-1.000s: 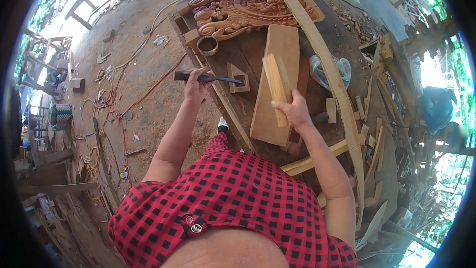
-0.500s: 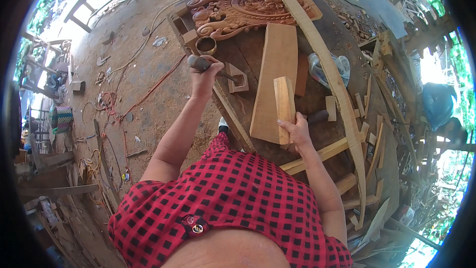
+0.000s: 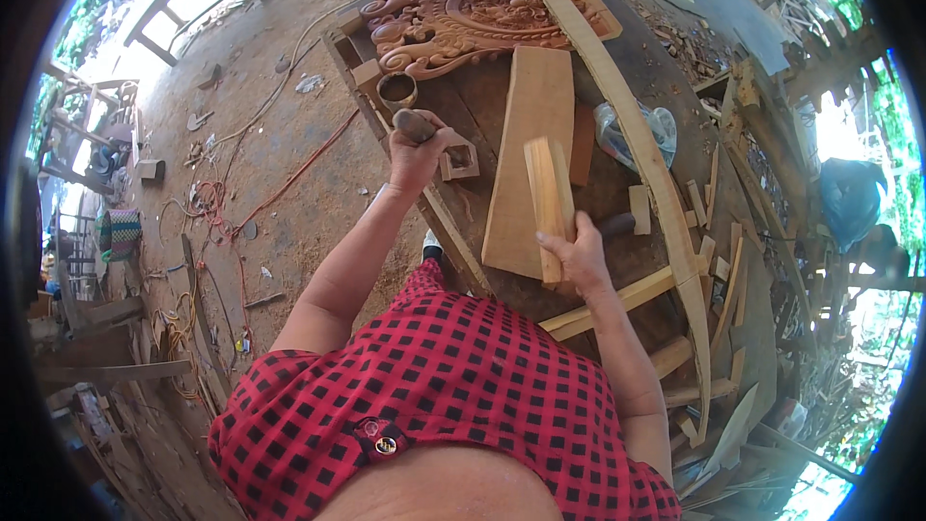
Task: The person rearranges pieces of wood on a workbench. They then carve into a piece of wood using a chisel and a wooden block as a mallet.
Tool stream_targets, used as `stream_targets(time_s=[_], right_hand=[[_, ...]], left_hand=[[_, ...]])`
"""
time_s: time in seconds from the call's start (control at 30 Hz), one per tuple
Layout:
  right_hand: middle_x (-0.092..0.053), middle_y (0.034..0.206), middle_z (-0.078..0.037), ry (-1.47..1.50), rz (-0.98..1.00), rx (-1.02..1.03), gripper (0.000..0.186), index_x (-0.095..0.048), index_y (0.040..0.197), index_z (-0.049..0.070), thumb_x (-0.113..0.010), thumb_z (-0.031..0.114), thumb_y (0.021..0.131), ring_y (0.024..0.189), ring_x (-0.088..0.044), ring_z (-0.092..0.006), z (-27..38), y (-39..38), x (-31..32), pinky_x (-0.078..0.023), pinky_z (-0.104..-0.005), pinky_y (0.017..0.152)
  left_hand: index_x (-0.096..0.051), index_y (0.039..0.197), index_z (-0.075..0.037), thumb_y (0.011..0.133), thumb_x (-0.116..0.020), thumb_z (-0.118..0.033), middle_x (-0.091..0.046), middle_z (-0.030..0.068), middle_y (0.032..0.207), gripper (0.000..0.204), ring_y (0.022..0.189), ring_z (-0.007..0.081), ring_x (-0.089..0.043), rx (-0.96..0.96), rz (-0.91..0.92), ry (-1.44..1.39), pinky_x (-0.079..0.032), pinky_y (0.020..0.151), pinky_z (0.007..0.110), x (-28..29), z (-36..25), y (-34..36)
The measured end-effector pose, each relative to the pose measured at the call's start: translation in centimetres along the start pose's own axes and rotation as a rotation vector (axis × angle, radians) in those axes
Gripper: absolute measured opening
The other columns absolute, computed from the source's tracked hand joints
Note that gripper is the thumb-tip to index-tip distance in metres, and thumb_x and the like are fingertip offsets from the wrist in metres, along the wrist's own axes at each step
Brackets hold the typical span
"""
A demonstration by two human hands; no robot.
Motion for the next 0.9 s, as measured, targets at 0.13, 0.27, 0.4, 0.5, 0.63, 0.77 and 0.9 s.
stream_targets(time_s=[0.13, 0.27, 0.4, 0.5, 0.63, 0.77, 0.9], right_hand=[[-0.061, 0.103, -0.009, 0.068, -0.052, 0.452, 0.046, -0.049, 0.114, 0.0, -0.074, 0.013, 0.078, 0.091, -0.06, -0.0153, 12.8, -1.1, -1.9, -0.05, -0.0296, 0.081], [-0.064, 0.101, -0.012, 0.044, -0.074, 0.525, 0.052, -0.043, 0.12, 0.005, -0.073, 0.014, 0.079, 0.085, -0.066, -0.0216, 16.3, -1.0, -4.4, -0.052, -0.0327, 0.076], [-0.065, 0.092, -0.027, -0.892, 0.137, 0.334, 0.057, -0.045, 0.119, 0.001, -0.076, 0.022, 0.076, 0.093, -0.065, -0.0399, 16.0, 2.7, -5.2, -0.052, -0.0396, 0.075], [-0.065, 0.09, -0.025, -0.476, 0.058, 0.527, 0.054, -0.047, 0.119, 0.002, -0.075, 0.021, 0.077, 0.09, -0.066, -0.0399, 19.1, 1.7, -4.7, -0.052, -0.0388, 0.076], [-0.067, 0.091, -0.023, -0.425, -0.024, 0.704, 0.053, -0.052, 0.116, 0.002, -0.076, 0.023, 0.075, 0.086, -0.066, -0.04, 16.5, 1.7, -5.4, -0.053, -0.0392, 0.075], [-0.067, 0.092, -0.023, -0.613, 0.066, 0.385, 0.054, -0.053, 0.114, 0.002, -0.077, 0.027, 0.072, 0.087, -0.066, -0.0403, 15.8, 3.2, -4.8, -0.052, -0.0421, 0.076], [-0.067, 0.09, -0.023, -0.085, -0.02, 0.496, 0.054, -0.053, 0.112, -0.001, -0.077, 0.028, 0.072, 0.085, -0.067, -0.037, 15.6, 1.6, -5.8, -0.052, -0.0404, 0.074]], left_hand=[[-0.062, 0.081, -0.007, 0.079, -0.068, -0.001, -0.059, -0.0038, 0.072, 0.009, 0.066, 0.0051, -0.056, 0.021, 0.053, 0.051, -0.047, 0.06, 0.023, -0.6, -0.1, 0.0], [-0.06, 0.082, -0.006, 0.08, -0.068, -0.001, -0.059, -0.0045, 0.073, 0.01, 0.067, 0.0043, -0.056, 0.016, 0.065, 0.1, -0.046, 0.061, 0.021, -1.4, 0.8, 0.6], [-0.061, 0.085, -0.004, 0.077, -0.07, 0.0, -0.062, -0.0042, 0.077, 0.013, 0.072, 0.0041, -0.056, -0.03, 0.089, -0.051, -0.048, 0.065, 0.023, -2.3, 0.3, 0.7], [-0.062, 0.092, -0.002, 0.078, -0.069, 0.006, -0.068, -0.0012, 0.085, 0.017, 0.078, 0.0044, -0.061, 0.046, 0.078, 0.111, -0.049, 0.068, 0.022, -0.7, 1.5, 0.9], [-0.063, 0.093, -0.001, 0.078, -0.069, 0.006, -0.068, -0.0005, 0.085, 0.018, 0.079, 0.0052, -0.062, -0.007, 0.131, 0.266, -0.049, 0.068, 0.022, -2.0, 0.4, 0.5], [-0.062, 0.086, -0.005, 0.077, -0.071, 0.0, -0.064, -0.0032, 0.078, 0.013, 0.072, 0.0054, -0.059, 0.051, 0.081, -0.104, -0.049, 0.065, 0.025, -1.9, 0.2, 1.0], [-0.061, 0.085, -0.004, 0.077, -0.07, 0.004, -0.065, -0.0025, 0.08, 0.014, 0.074, 0.0049, -0.059, 0.086, 0.133, 0.066, -0.049, 0.066, 0.023, -1.4, 0.4, 0.9]])
Point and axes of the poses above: each hand's wrist, its own y-axis towards the middle knuckle, its own x-axis out of the back of the hand, z = x × y, the point moved 3 cm from there along y, towards the middle knuckle
